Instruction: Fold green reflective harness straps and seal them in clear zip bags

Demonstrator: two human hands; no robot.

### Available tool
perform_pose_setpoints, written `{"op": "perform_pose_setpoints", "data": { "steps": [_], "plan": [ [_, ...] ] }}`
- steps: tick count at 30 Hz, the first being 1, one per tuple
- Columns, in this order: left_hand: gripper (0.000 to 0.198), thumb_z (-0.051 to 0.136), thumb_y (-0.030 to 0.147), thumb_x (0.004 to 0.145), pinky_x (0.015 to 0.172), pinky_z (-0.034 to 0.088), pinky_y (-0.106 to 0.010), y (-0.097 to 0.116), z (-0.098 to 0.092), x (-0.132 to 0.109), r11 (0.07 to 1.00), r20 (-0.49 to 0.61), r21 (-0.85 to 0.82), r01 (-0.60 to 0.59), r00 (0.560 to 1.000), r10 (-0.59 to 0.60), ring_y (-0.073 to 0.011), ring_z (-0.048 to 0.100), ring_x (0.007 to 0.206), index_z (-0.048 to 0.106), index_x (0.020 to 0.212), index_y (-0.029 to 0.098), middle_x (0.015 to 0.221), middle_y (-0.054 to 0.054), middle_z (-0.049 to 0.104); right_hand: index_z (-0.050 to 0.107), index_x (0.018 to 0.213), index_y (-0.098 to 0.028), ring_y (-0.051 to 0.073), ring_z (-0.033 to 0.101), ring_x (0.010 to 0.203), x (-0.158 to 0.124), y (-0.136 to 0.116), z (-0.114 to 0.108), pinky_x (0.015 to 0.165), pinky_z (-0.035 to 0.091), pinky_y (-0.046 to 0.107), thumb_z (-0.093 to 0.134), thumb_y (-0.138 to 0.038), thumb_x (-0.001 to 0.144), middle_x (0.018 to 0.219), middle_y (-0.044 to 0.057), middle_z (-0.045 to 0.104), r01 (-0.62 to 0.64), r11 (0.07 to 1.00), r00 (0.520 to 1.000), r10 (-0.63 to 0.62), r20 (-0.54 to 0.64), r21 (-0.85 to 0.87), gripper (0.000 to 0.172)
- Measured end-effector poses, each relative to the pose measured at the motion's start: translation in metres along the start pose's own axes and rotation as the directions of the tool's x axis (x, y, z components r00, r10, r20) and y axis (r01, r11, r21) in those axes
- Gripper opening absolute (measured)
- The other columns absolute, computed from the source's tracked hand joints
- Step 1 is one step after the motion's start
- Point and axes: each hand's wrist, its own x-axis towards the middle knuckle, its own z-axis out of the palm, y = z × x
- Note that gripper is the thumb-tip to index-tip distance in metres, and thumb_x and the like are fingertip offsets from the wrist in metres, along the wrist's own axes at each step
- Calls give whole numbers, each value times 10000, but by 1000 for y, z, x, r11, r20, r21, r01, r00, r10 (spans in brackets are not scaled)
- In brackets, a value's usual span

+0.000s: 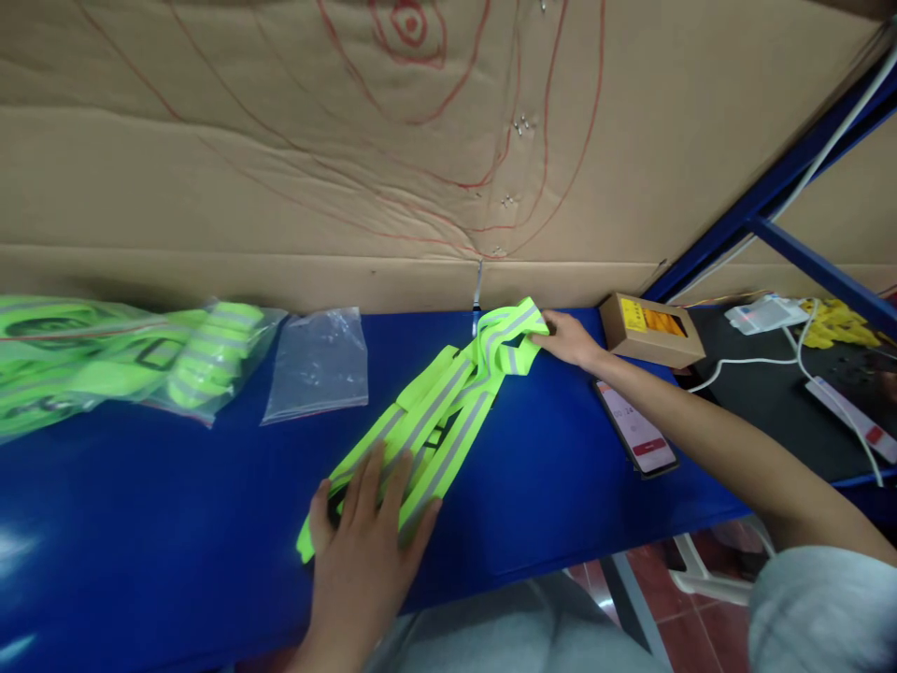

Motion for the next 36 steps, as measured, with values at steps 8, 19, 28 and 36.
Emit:
{"op": "perform_pose_setpoints", "data": {
  "steps": [8, 19, 28, 36],
  "plan": [
    [535, 560, 467, 980, 1214, 187, -629, 0, -2, -1, 1000, 10, -8, 2, 1000, -1, -378, 538, 1386, 562, 1451, 213, 1592, -194, 456, 541, 1298, -162, 382, 627, 1044, 3, 11, -53, 845, 458, 482, 452, -270, 938, 1295, 243, 590, -90, 948, 968, 10, -252, -306, 386],
    [528, 568, 456, 979, 1210, 199, -630, -3, -2, -1, 999, -21, 1, 34, 999, -34, -381, 557, 1364, 564, 1445, 207, 1588, -193, 462, 638, 1035, -213, 165, 617, 778, -7, 28, -110, 702, 518, 298, 791, -557, 745, 882, 32, 669, -82, 950, 828, -103, 551, 301, 475],
    [637, 527, 536, 967, 1228, 143, -631, -19, -6, -3, 997, 56, -19, -81, 995, 82, -376, 505, 1412, 473, 1530, 243, 1630, -170, 406, 731, 1006, -182, 222, 654, 737, 18, 40, -87, 670, 515, 331, 696, -469, 829, 843, 78, 735, -27, 994, 980, 47, 195, -104, 339],
    [720, 516, 581, 959, 1240, 104, -630, -23, -6, -4, 994, 83, 16, -106, 991, 104, -380, 466, 1444, 394, 1580, 237, 1656, -173, 358, 673, 1267, -242, 255, 633, 1190, 3, 0, -67, 1020, 474, 380, 386, -440, 1027, 1336, 68, 683, 202, 977, 979, -201, 14, -73, 423]
  ]
}}
